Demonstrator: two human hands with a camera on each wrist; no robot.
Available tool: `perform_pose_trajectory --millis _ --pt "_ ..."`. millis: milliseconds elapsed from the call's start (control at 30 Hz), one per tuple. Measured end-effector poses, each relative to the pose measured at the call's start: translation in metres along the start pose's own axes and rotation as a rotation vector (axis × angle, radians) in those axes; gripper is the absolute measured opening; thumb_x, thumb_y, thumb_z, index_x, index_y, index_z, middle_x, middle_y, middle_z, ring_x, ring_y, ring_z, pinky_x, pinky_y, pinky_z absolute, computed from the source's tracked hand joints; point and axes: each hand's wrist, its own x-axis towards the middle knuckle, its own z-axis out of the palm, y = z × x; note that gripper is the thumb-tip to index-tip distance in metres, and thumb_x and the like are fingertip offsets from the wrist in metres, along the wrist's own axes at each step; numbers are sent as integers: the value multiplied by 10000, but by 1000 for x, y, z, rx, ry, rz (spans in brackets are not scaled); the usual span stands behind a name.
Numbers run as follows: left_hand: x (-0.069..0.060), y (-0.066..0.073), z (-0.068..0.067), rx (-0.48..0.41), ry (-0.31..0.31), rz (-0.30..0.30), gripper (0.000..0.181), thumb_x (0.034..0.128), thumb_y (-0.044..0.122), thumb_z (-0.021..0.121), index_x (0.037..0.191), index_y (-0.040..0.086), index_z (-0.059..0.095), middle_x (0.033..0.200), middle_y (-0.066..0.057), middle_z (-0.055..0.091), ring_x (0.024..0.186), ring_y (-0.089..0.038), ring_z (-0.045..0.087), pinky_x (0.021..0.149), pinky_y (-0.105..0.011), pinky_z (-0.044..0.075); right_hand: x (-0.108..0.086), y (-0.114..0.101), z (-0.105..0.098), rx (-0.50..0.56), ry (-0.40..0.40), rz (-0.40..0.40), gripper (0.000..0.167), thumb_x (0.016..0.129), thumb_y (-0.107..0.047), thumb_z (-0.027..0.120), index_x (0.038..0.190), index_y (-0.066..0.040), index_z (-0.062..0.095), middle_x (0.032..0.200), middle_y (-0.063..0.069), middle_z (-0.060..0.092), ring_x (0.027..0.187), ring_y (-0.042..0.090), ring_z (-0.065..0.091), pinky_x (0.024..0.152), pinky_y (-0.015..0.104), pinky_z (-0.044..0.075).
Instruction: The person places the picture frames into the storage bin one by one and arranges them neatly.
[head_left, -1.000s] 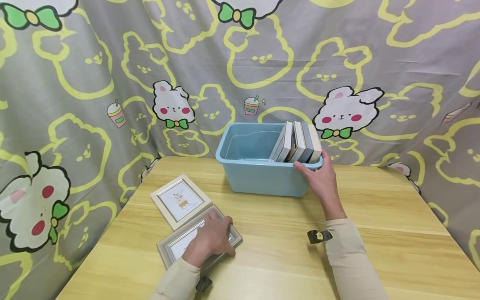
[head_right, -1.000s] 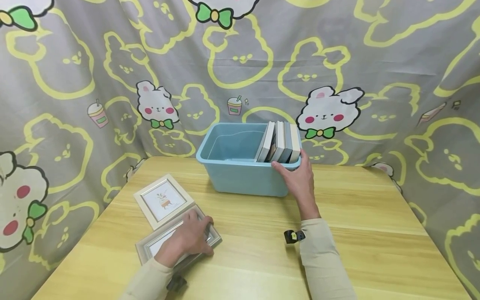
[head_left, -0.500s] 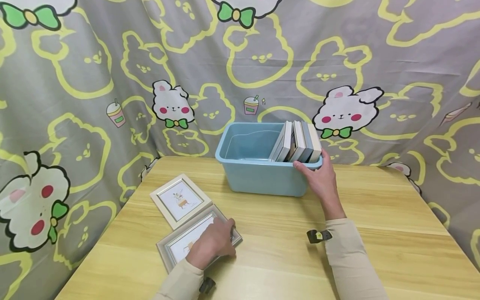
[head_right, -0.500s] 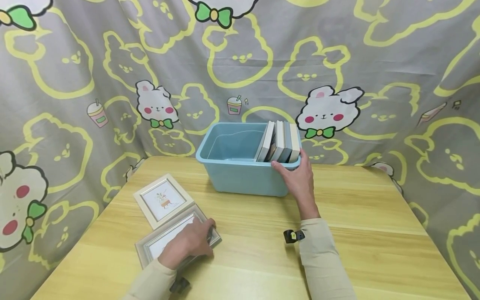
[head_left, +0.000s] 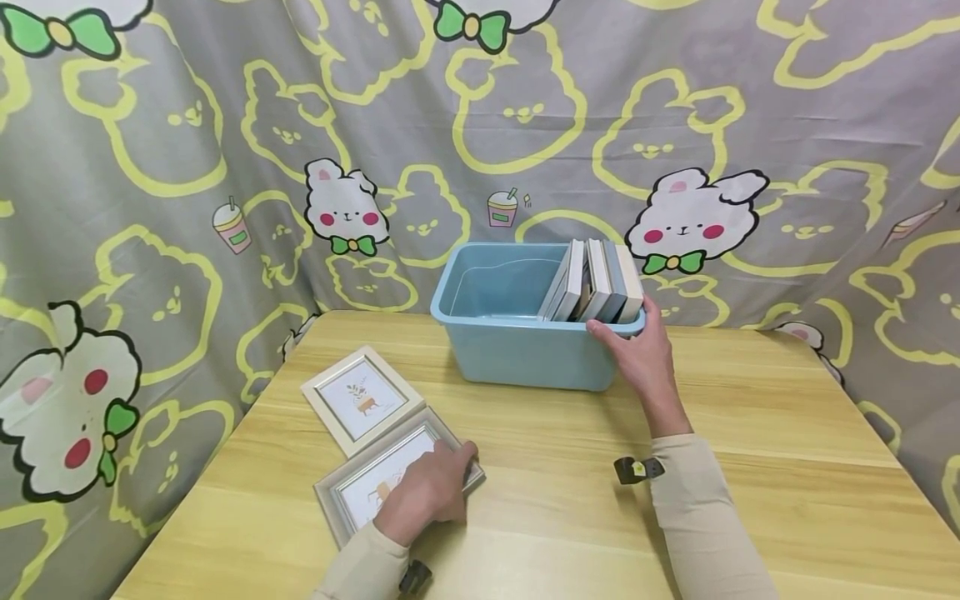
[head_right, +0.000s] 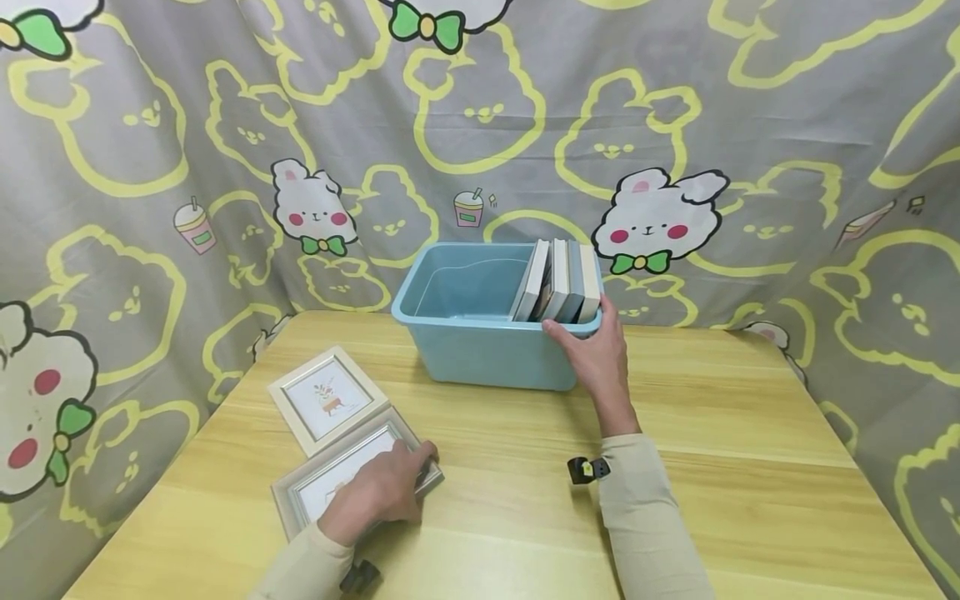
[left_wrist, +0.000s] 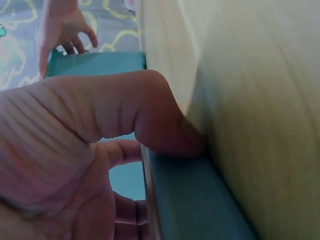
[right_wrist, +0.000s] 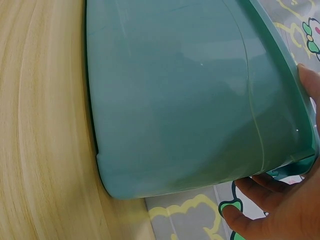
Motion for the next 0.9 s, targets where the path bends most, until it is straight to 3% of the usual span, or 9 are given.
perform_pose_trajectory --millis 633,900 --pt "-8 -3 7 81 116 99 699 492 89 806 1097 256 499 861 -101 516 679 -243 501 469 -355 403 1 2 0 2 7 -2 1105 707 -675 716 1554 -280 127 1574 78 303 1408 301 342 1131 561 298" --pt "-17 -3 -4 42 160 143 734 543 95 778 1194 278 495 887 -75 512 708 -203 479 485 -332 382 1 2 0 8 0 -9 1098 712 -670 715 1553 -281 127 1575 73 301 1407 300 341 1131 562 299"
